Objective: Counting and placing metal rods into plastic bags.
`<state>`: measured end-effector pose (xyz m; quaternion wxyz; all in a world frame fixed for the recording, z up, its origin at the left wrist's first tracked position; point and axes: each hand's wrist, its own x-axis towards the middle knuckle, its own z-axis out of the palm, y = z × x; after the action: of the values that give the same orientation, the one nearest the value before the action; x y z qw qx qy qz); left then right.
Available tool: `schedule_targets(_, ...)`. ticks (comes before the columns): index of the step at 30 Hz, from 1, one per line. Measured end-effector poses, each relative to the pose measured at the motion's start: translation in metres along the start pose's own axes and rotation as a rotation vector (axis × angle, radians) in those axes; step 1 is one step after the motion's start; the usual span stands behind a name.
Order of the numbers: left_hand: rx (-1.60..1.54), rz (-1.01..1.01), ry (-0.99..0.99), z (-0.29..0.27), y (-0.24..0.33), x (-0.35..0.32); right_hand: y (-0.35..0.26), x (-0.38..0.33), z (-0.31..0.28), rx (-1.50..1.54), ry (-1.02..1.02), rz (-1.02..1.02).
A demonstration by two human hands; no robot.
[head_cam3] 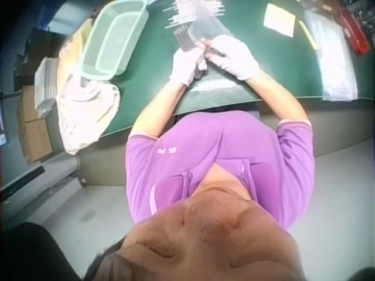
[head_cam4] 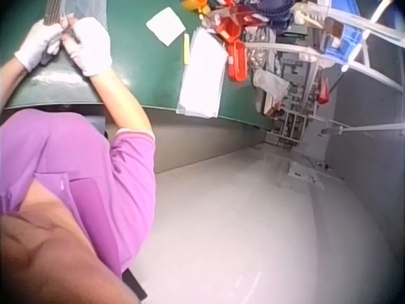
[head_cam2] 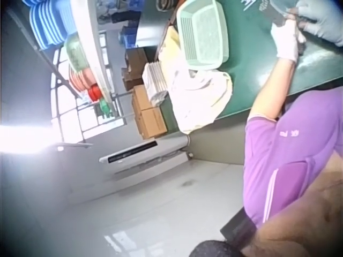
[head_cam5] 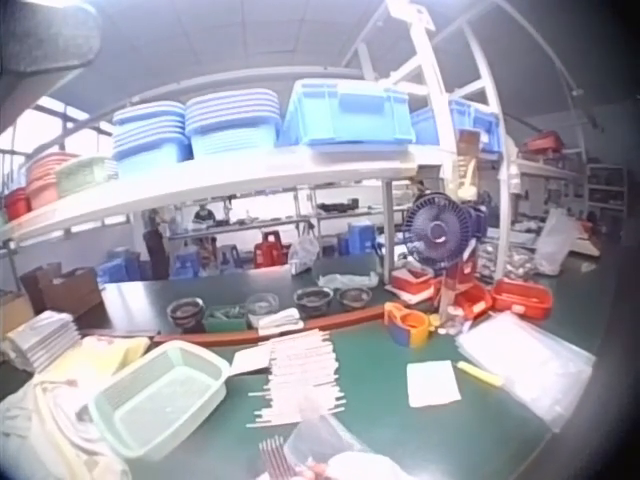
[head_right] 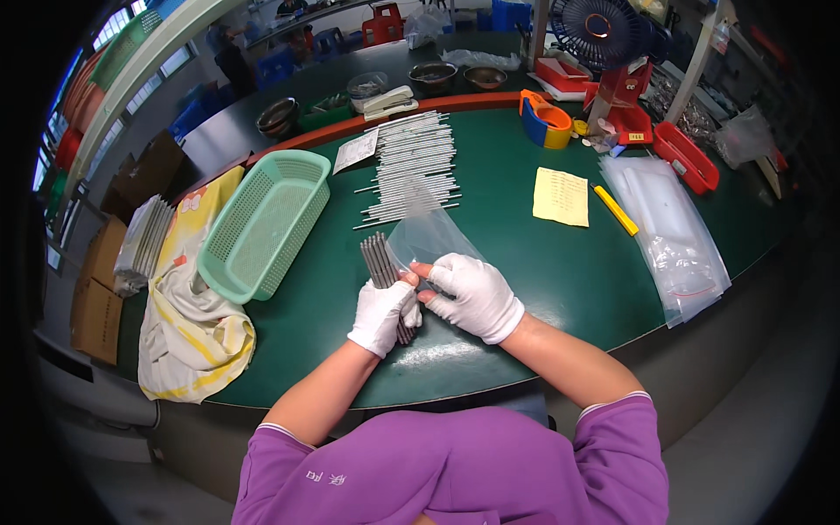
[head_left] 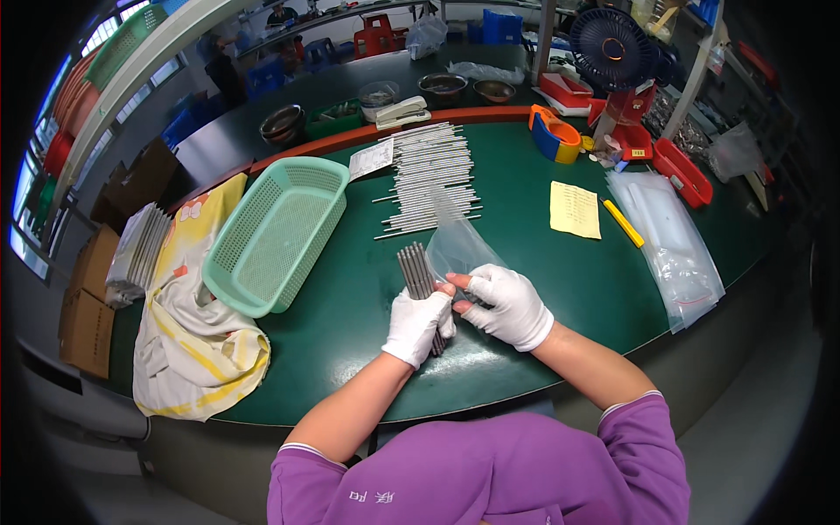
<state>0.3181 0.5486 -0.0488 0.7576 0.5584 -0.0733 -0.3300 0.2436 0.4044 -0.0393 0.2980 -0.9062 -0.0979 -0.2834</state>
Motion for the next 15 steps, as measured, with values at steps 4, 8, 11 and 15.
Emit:
schedule_targets(4,0.012,-0.026,-0.075,-0.008,0.001,0.002,0.003,-0.003,0.003,0.052,0.011,0.06)
schedule_targets(8,0.131,0.02,-0.016,-0.009,-0.004,0.005,0.003,-0.003,0.001,0.129,-0.023,0.088)
schedule_targets(11,0.156,-0.023,0.018,0.001,0.002,-0.002,-0.004,-0.002,-0.003,0.186,-0.072,0.127)
schedule_targets(15,0.17,-0.017,-0.004,-0.003,-0.003,-0.002,-0.002,-0.003,-0.001,0.361,-0.097,0.297)
